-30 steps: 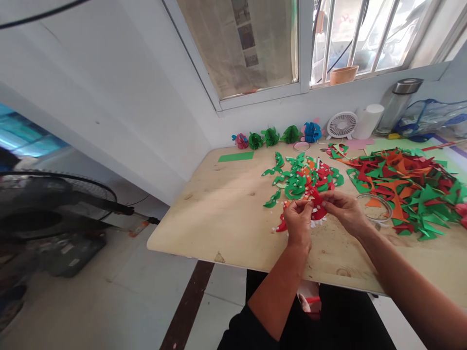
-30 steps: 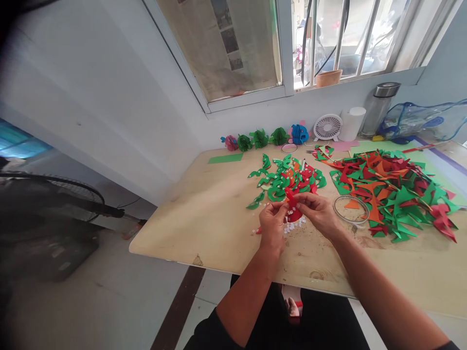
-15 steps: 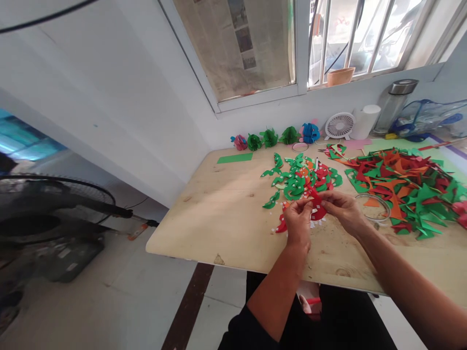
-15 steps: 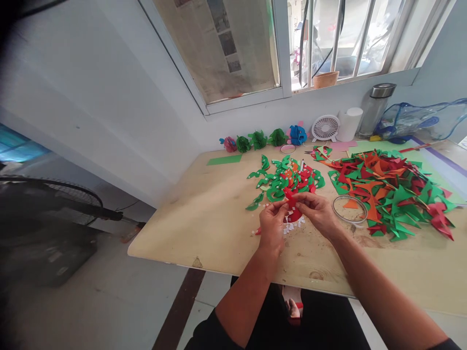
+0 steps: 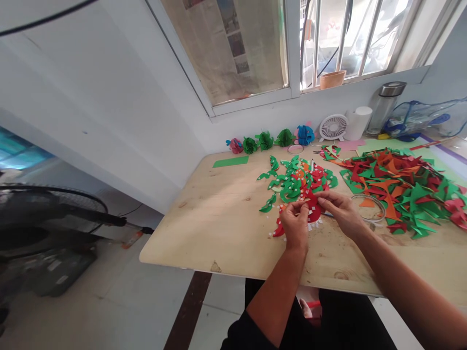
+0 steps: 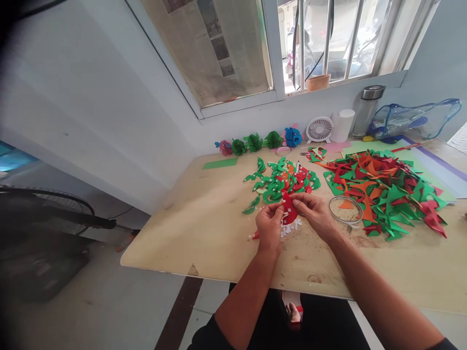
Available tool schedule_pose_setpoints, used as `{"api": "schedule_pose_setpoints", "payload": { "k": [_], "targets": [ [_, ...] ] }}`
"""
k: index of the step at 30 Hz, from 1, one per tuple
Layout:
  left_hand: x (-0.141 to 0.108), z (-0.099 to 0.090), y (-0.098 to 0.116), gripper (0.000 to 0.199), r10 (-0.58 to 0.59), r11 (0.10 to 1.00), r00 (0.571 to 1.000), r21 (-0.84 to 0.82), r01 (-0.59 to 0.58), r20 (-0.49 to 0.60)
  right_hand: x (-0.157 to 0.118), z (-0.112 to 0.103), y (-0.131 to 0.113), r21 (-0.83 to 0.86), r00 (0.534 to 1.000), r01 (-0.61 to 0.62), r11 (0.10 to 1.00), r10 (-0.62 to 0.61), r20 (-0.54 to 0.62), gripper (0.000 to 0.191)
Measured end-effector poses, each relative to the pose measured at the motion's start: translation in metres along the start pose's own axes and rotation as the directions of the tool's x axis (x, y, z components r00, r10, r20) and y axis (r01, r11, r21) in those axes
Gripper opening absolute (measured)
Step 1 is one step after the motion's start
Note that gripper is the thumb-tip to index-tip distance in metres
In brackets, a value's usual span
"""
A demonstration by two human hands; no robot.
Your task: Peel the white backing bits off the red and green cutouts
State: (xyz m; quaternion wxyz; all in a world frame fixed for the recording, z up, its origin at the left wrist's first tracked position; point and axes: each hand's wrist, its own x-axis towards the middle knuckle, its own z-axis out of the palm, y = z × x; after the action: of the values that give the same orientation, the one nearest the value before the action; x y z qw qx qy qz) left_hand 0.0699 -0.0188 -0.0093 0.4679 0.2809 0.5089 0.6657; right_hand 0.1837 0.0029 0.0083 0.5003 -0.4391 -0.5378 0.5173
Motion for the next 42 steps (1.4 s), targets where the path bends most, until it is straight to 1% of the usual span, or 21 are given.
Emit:
{"api": "schedule_pose_setpoints", "payload": {
  "k": [3,6,12,16,18,25,28,30,34,36,42],
  "targets": [
    [-0.001,-0.001,-0.001,0.014,0.056,0.995,0.998,0.082,-0.056,0.006,0.000,0.001,0.000,0.020,1.000,0.009,1.000,-0.008,-0.028,0.032],
    [-0.004,-0.002,-0.001,0.015,0.083,0.988,0.996,0.126,-0.086,0.030,0.001,0.001,0.003,0.031,0.999,0.017,0.999,-0.015,-0.043,0.032],
    [-0.009,-0.001,0.005,0.014,0.115,0.981,0.992,0.153,-0.121,0.049,0.003,-0.004,0.007,0.017,1.000,0.021,1.000,-0.020,-0.022,0.030],
    [-0.011,-0.001,0.008,0.014,0.138,0.972,0.989,0.187,-0.144,0.045,0.003,-0.003,0.005,0.049,1.000,0.008,0.999,-0.008,-0.017,0.026],
    [-0.012,-0.001,0.008,0.014,0.143,0.967,0.988,0.204,-0.152,0.058,0.002,-0.002,0.005,0.063,1.000,0.002,0.998,-0.001,-0.022,0.025],
    [-0.016,-0.003,0.011,0.013,0.171,0.956,0.980,0.223,-0.191,0.104,0.002,0.000,0.003,0.040,0.998,0.036,0.999,-0.034,-0.049,0.027],
    [-0.018,-0.004,0.011,0.013,0.163,0.957,0.979,0.220,-0.188,0.124,0.002,0.000,0.001,0.059,0.998,0.030,0.998,-0.027,-0.057,0.026],
    [-0.018,-0.004,0.012,0.015,0.143,0.968,0.980,0.188,-0.168,0.139,0.001,0.000,0.000,0.060,0.998,0.031,0.998,-0.028,-0.058,0.026],
    [-0.019,-0.006,0.013,0.028,0.108,0.983,0.981,0.127,-0.129,0.159,0.001,0.001,0.000,0.047,0.998,0.036,0.998,-0.034,-0.054,0.029],
    [-0.019,-0.006,0.014,0.032,0.102,0.983,0.979,0.133,-0.126,0.174,0.001,0.001,0.000,0.049,0.998,0.032,0.998,-0.029,-0.057,0.029],
    [-0.019,-0.006,0.013,0.035,0.077,0.982,0.977,0.155,-0.109,0.201,0.000,0.001,-0.001,0.058,0.999,0.022,0.998,-0.019,-0.051,0.026]
  ]
}}
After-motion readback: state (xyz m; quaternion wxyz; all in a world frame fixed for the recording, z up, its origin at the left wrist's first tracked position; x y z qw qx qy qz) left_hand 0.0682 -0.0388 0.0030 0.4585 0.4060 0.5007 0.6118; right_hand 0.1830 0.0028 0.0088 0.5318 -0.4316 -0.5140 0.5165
